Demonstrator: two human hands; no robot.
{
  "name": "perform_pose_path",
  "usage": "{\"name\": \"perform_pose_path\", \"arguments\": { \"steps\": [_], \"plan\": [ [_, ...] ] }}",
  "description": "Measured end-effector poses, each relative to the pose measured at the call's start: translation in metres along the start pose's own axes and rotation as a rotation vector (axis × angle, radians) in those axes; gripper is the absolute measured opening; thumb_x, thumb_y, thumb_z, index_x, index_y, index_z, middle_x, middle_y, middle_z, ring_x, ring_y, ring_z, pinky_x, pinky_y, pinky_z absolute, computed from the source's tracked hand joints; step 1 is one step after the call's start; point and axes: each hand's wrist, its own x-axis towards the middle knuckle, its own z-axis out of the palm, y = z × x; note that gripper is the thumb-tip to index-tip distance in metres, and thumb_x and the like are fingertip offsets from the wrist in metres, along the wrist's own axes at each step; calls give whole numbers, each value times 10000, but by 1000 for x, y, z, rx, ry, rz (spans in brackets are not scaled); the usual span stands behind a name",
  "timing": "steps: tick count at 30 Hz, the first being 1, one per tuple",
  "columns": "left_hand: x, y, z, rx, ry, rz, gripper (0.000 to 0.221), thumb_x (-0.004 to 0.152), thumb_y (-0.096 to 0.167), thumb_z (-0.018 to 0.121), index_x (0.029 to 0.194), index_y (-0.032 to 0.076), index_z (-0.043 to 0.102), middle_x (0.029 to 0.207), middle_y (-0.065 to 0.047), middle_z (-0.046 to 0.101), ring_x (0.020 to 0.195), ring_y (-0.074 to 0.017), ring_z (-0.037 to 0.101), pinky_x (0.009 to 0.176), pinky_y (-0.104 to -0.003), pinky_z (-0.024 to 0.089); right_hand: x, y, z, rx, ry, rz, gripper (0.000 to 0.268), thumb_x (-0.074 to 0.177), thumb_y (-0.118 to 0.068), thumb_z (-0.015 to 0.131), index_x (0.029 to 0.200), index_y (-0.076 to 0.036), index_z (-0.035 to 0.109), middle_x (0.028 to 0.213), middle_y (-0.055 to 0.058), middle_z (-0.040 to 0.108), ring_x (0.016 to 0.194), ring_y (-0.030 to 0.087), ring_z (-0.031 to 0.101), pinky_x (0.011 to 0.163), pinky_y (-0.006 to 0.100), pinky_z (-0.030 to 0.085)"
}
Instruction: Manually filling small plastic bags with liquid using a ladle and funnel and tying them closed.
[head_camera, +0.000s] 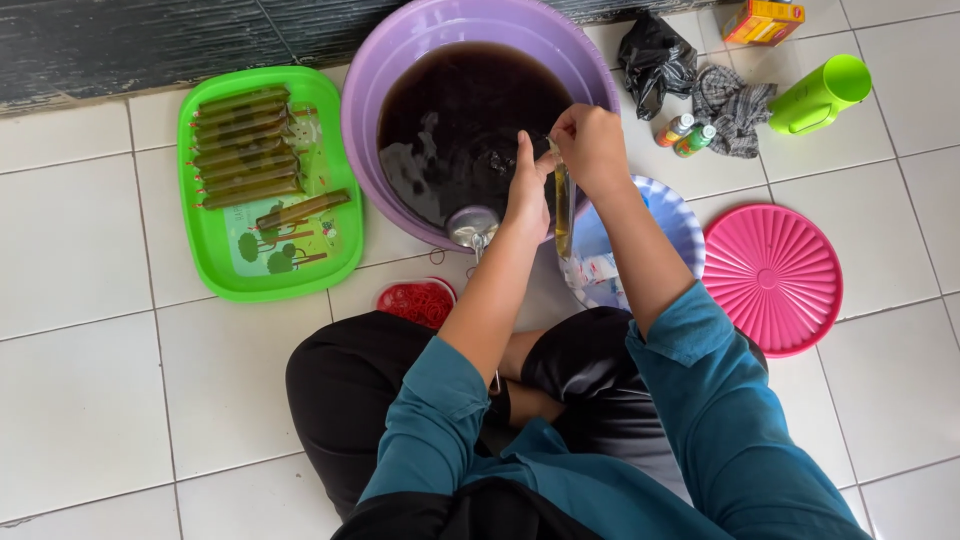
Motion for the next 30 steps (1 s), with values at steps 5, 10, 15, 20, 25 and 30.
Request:
{"name": "perform_pose_path", "arguments": {
  "steps": [5, 10, 15, 20, 25, 30],
  "plan": [
    [-3, 9, 2, 8, -15, -4, 881, 996, 833, 264, 1430, 146, 603, 1707, -121, 129, 1563, -284, -214, 1229, -518, -210, -16, -13, -22, 73, 17, 8, 94, 904, 44, 714, 890, -32, 767, 728, 117, 712, 705, 278, 710, 626, 354, 556],
    [16, -11, -16, 397, 104, 555, 243, 979, 274, 727, 1118, 80, 774, 1330, -107, 664, 1322, -237, 543, 1146, -462, 378, -53, -2, -45, 325, 68, 21, 34, 963, -72, 769, 995, -63, 768, 836, 119, 727, 774, 217, 684, 699, 326, 574],
    [-58, 55, 7, 1160, 209, 688, 101, 848, 504, 768, 949, 506, 759, 1218, 351, 565, 1149, -14, 565, 992, -359, 418, -83, -36, -80, 501, 94, -81, 38, 1006, -4, 772, 1017, 22, 747, 803, 136, 662, 775, 157, 593, 678, 291, 548],
    [-131, 101, 31, 1157, 107, 973, 30, 895, 332, 782, 880, 315, 803, 1141, 200, 618, 1156, -142, 575, 925, -462, 308, -99, -79, -109, 488, 57, -217, 114, 1078, -134, 728, 1038, -36, 685, 947, 52, 663, 797, 112, 571, 725, 246, 470],
    [-175, 127, 21, 1217, 220, 1042, 64, 920, 342, 731, 881, 340, 782, 1057, 181, 608, 1062, -113, 577, 878, -445, 274, -110, -126, -102, 583, 77, -350, 362, 989, -100, 835, 1290, -67, 637, 1100, 77, 544, 836, 133, 587, 766, 240, 504],
    [-221, 167, -24, 1234, 128, 1191, 19, 937, 243, 763, 926, 234, 775, 1038, 89, 681, 983, -141, 641, 868, -388, 378, -102, -183, -70, 630, 26, -474, 73, 1070, -49, 722, 999, -34, 715, 969, 85, 652, 844, 155, 578, 717, 255, 447]
  ]
}}
